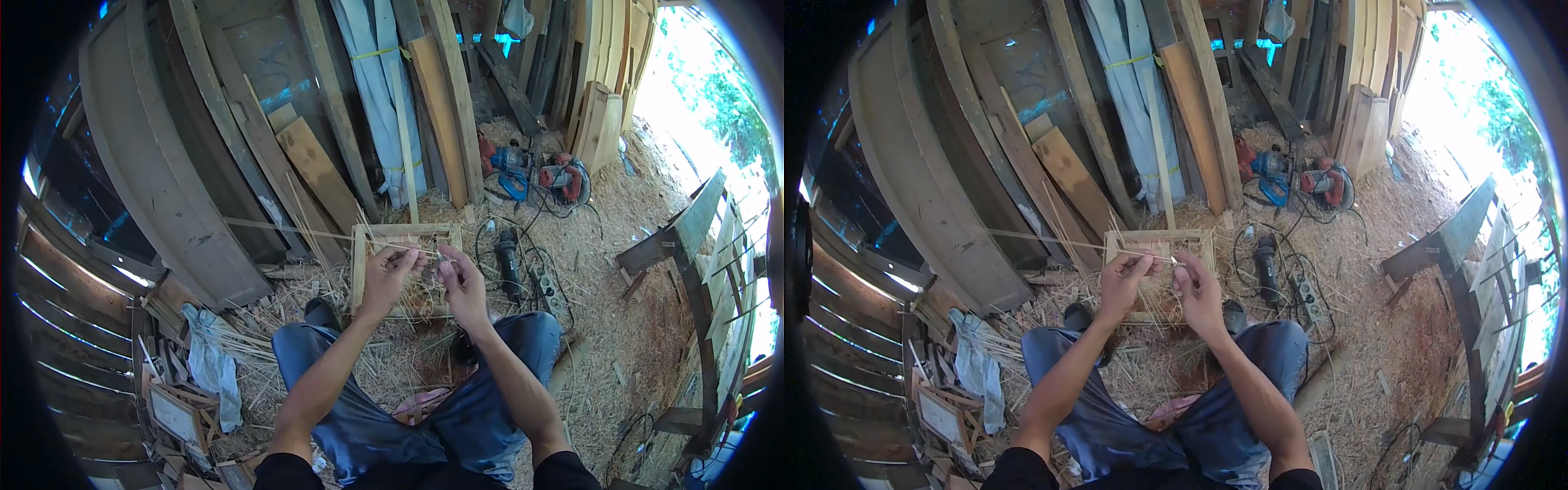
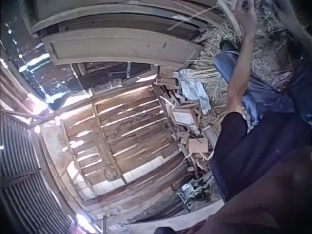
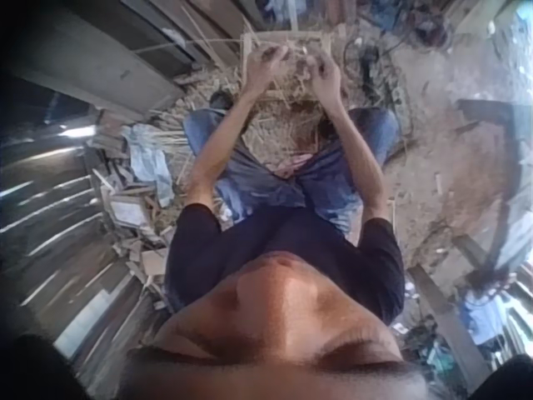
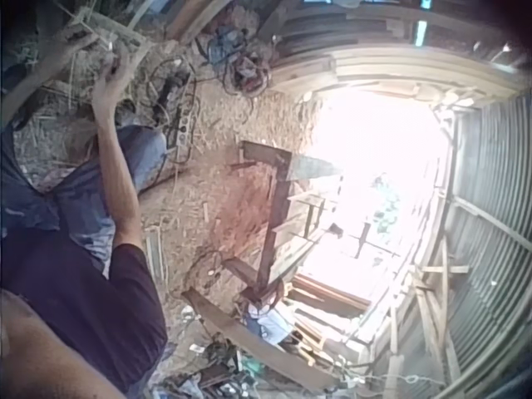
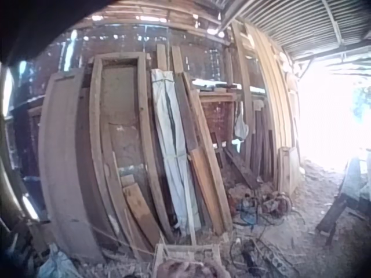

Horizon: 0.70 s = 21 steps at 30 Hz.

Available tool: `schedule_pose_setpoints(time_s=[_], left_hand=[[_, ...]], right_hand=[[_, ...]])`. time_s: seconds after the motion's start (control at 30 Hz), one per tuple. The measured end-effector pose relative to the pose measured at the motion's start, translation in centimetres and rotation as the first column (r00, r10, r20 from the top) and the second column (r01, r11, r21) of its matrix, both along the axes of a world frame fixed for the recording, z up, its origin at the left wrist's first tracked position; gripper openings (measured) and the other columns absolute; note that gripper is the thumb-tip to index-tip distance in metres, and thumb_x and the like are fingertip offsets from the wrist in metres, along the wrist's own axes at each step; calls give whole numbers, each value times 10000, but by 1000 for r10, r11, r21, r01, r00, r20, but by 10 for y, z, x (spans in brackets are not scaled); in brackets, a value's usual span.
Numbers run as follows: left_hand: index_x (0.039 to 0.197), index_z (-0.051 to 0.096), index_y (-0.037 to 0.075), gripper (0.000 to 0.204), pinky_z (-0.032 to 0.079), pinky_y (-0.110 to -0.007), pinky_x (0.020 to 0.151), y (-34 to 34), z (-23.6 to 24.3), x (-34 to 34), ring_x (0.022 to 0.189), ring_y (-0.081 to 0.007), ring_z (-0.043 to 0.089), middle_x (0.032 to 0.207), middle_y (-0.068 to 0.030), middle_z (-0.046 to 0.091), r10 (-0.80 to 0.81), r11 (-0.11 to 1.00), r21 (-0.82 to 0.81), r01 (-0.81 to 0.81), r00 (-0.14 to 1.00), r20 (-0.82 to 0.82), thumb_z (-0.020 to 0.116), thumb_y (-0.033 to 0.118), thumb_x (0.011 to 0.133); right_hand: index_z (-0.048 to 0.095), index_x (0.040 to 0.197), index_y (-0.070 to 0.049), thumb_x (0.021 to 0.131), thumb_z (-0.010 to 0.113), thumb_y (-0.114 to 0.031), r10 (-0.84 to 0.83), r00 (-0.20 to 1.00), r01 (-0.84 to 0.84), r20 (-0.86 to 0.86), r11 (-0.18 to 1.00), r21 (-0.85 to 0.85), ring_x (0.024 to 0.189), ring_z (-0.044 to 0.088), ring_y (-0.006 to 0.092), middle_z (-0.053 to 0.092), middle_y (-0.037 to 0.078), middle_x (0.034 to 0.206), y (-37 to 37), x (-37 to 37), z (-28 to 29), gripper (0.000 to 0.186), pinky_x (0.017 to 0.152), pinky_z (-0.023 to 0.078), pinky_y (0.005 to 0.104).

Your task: The person is weaving thin strips of bamboo into a basket frame by hand, pulling the strips through the structure and tightening them.

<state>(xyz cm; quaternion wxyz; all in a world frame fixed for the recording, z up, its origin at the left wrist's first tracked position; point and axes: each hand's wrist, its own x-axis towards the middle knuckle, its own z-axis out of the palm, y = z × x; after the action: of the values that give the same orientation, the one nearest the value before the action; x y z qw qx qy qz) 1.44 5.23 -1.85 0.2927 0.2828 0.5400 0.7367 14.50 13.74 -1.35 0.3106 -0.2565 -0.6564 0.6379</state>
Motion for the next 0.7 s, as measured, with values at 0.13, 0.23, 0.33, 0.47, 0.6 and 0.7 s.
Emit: schedule_pose_setpoints(time_s=[0.13,0.23,0.33,0.47,0.6,0.7], left_hand=[[1055,641,-35,180,524,-270,767,1,-4,10,843,-141,649,934,-101,684,-63,998,-17,64,997,37,600,77,921],[1067,648,-32,188,512,-267,780,3,-9,18,835,-131,639,928,-86,682,-35,998,51,36,999,-19,611,60,908],[1053,649,-36,182,508,-242,776,3,-8,25,843,-111,626,938,-66,672,-40,997,66,42,999,-32,618,74,912],[1055,655,-24,185,483,-241,762,4,-9,30,828,-100,599,922,-52,660,-34,998,60,30,997,69,624,83,907],[1011,663,-26,161,470,-284,795,3,-15,30,844,-137,601,947,-83,672,15,996,78,-31,980,197,627,74,890],[1016,654,-24,158,462,-292,812,1,-11,32,860,-140,592,947,-84,672,-47,993,114,16,958,282,615,74,898]], right_hand=[[526,1216,27,968,508,-81,-58,995,63,-78,996,65,747,539,84,600,38,843,-6,-8,-9,270,681,452,227],[526,1216,30,968,512,-86,-104,989,111,-110,992,64,784,581,95,636,62,886,-5,-10,-14,274,712,479,235],[524,1237,31,967,518,-97,-150,983,158,-109,985,71,766,598,101,653,71,879,-10,-10,-14,299,703,489,240],[508,1275,30,958,541,-115,-156,987,160,-46,980,117,702,601,103,661,82,804,-11,-9,-12,350,656,485,250],[506,1275,30,949,554,-114,-179,983,181,-31,957,228,677,601,109,656,89,759,-13,-11,-11,360,625,472,254],[505,1283,22,941,563,-110,-219,975,216,-23,929,301,640,596,120,647,92,725,-14,-11,-11,372,598,459,261]])
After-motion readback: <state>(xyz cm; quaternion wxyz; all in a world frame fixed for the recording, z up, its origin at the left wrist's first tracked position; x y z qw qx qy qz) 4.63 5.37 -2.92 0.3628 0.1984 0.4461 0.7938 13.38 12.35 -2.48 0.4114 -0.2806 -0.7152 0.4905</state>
